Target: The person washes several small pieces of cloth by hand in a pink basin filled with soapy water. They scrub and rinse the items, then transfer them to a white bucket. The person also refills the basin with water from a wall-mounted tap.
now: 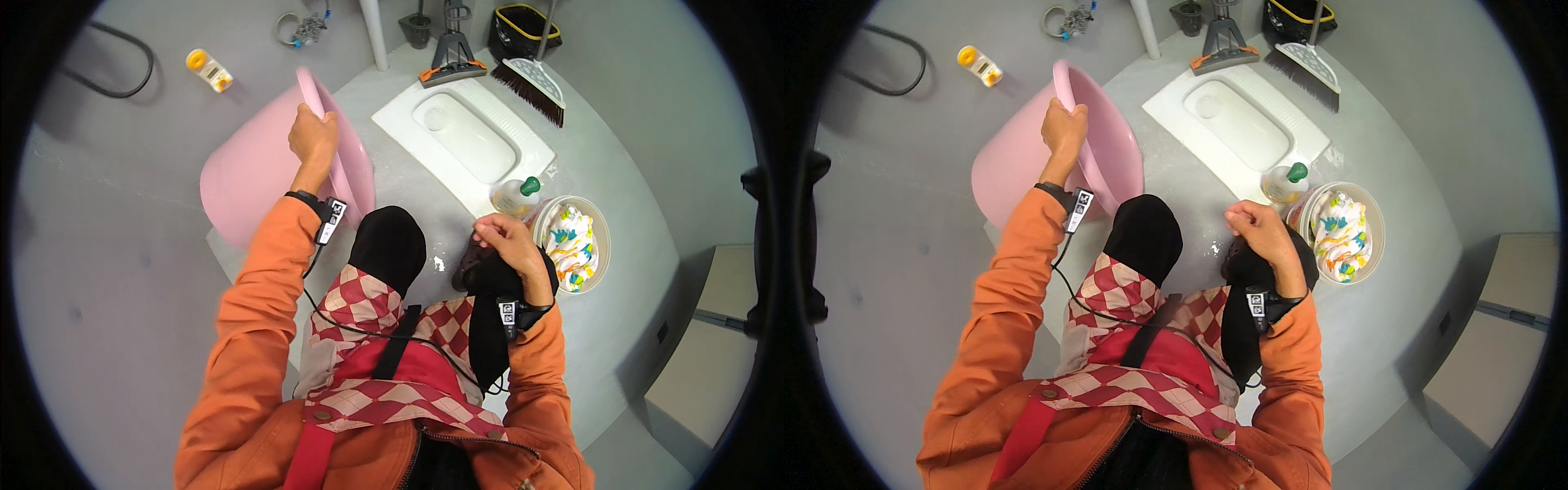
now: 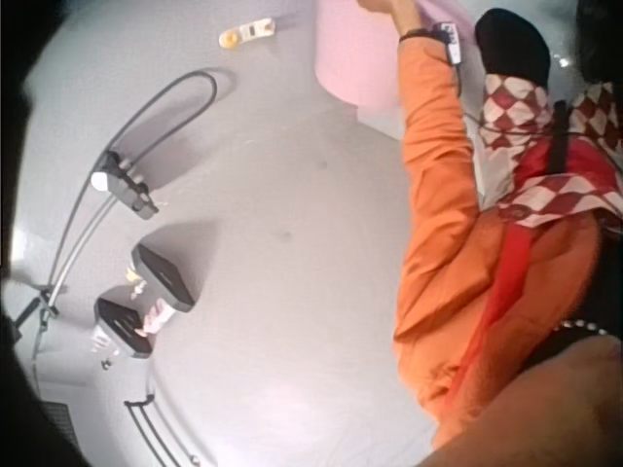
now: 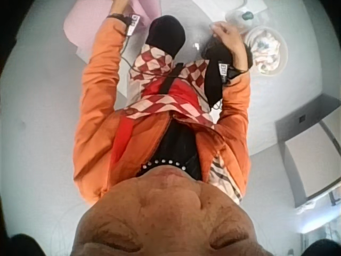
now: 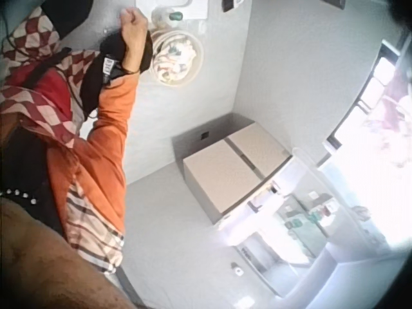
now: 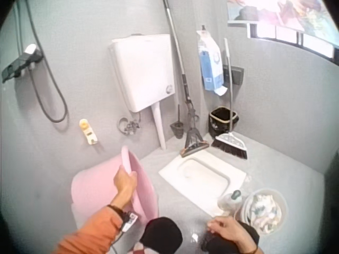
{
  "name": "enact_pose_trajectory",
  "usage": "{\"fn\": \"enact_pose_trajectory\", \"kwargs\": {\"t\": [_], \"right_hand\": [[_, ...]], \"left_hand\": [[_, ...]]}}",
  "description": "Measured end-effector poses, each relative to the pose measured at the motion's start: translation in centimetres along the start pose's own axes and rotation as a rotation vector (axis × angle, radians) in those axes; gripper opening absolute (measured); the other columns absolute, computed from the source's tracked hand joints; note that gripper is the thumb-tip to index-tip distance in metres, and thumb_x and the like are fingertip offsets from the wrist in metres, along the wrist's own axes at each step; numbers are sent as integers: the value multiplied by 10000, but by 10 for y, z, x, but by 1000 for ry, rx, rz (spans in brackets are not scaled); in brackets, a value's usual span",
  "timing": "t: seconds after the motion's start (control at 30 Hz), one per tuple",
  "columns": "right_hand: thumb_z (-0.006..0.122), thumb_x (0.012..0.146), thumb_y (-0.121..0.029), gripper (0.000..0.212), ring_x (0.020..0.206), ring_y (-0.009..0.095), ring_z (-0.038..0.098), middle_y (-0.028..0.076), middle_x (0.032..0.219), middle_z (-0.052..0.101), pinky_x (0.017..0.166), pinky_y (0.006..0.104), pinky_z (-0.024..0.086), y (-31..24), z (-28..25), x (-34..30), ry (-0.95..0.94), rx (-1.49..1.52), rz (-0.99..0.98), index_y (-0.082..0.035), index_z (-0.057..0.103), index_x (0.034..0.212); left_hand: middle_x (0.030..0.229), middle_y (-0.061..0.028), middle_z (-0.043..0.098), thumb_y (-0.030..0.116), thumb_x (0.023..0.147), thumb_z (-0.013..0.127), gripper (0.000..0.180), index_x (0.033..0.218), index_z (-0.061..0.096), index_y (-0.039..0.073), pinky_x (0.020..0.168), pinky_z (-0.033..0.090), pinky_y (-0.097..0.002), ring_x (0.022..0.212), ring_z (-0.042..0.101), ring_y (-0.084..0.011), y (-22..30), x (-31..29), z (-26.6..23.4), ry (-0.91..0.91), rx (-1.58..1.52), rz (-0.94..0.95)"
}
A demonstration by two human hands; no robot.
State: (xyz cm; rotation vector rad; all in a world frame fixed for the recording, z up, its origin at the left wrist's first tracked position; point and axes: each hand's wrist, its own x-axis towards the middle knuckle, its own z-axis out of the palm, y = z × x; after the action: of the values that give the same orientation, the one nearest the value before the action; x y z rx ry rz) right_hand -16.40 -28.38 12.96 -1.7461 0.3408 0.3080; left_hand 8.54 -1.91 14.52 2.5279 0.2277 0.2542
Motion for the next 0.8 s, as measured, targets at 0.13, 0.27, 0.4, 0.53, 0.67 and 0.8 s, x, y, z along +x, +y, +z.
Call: {"fn": "enact_pose_trajectory", "kwargs": {"t": [0.13, 0.27, 0.4, 0.53, 0.67, 0.8], "right_hand": [[623, 839, -183, 183, 627, 123, 550, 39, 742, 629, 610, 246, 451, -22, 21, 12, 124, -66, -101, -23, 628, 927], [698, 743, -214, 395, 784, 246, 588, 106, 934, 602, 702, 341, 485, -41, 62, 57, 111, -289, -230, -85, 559, 1090], [744, 664, -220, 634, 927, 312, 556, 149, 1039, 546, 774, 396, 472, -50, 112, 121, 214, -366, -484, -83, 455, 1211], [736, 646, -211, 618, 899, 357, 582, 174, 981, 602, 767, 398, 466, -46, 168, 167, 46, 20, -298, -57, 479, 1186], [731, 663, -188, 475, 830, 287, 616, 166, 878, 638, 702, 367, 469, -50, 203, 187, 109, 337, -197, -14, 551, 1067], [710, 725, -116, 300, 745, 156, 571, 52, 816, 629, 636, 322, 468, -55, 210, 187, 211, 487, -297, -13, 584, 977]], "left_hand": [[797, -196, 637, 215, 737, 604, 270, 885, 500, 14, 739, 479, -446, 769, 624, -378, 31, 2, 20, -17, -36, 19], [775, -204, 631, 208, 729, 599, 263, 881, 488, 25, 717, 477, -452, 740, 618, -389, 35, 2, 25, -13, -80, 56], [755, -214, 623, 198, 723, 597, 251, 861, 479, 26, 697, 475, -462, 723, 608, -406, 37, -7, 24, 66, -93, 129], [722, -212, 613, 189, 724, 608, 252, 839, 465, 17, 669, 476, -467, 702, 604, -409, 42, -26, 22, 33, -125, 134], [691, -205, 605, 177, 726, 615, 246, 824, 458, 15, 638, 477, -466, 660, 601, -398, 44, -21, 17, -3, -72, 174], [675, -195, 606, 178, 728, 622, 246, 824, 463, 17, 619, 478, -465, 640, 604, -386, 53, -10, 13, -73, 33, 270]]}}
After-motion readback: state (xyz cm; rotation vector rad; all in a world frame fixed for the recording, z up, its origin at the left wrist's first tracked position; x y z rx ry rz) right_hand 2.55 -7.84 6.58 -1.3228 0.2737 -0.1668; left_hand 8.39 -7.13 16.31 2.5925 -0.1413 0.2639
